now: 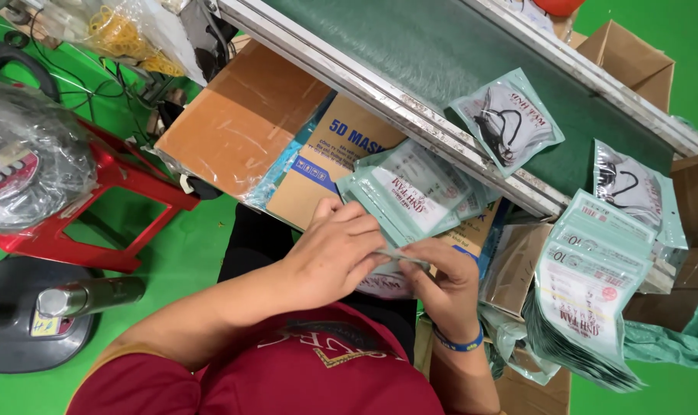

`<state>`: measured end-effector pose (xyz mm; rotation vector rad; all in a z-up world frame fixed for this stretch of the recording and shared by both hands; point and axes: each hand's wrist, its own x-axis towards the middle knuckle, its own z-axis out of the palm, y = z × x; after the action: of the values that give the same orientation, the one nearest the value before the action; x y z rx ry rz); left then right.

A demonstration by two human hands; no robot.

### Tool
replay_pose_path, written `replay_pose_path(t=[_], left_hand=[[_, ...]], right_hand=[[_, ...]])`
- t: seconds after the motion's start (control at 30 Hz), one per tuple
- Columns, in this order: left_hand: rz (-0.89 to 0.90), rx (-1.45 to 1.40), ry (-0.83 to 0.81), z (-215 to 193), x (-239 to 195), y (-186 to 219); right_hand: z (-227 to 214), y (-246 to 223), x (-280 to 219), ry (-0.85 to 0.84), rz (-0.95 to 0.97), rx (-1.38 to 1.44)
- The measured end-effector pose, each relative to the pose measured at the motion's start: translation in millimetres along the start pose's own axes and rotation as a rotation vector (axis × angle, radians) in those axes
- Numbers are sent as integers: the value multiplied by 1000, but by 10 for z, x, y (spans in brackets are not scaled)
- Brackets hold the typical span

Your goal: The recorder is packaging and stacking individual face masks into bags and on a conveyor belt in a production facility.

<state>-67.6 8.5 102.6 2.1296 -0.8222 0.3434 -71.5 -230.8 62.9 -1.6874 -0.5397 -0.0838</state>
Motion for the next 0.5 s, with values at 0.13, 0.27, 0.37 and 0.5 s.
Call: replay_pose_path(t=[0.13,0.27,0.37,0.5], left_hand=[[-11,-29,-9,-27,6,81],[-4,-12,-48,98,-35,-2],[3,-43,-44,66,-19,4],[-20,-42,-34,11,-1,16]], right_hand=[[-42,-17,-51,25,102,33],[-24,3,-38,-8,99,3],[-23,29,-35,-30,-36,-15],[-47,-57,-33,0,37,38]])
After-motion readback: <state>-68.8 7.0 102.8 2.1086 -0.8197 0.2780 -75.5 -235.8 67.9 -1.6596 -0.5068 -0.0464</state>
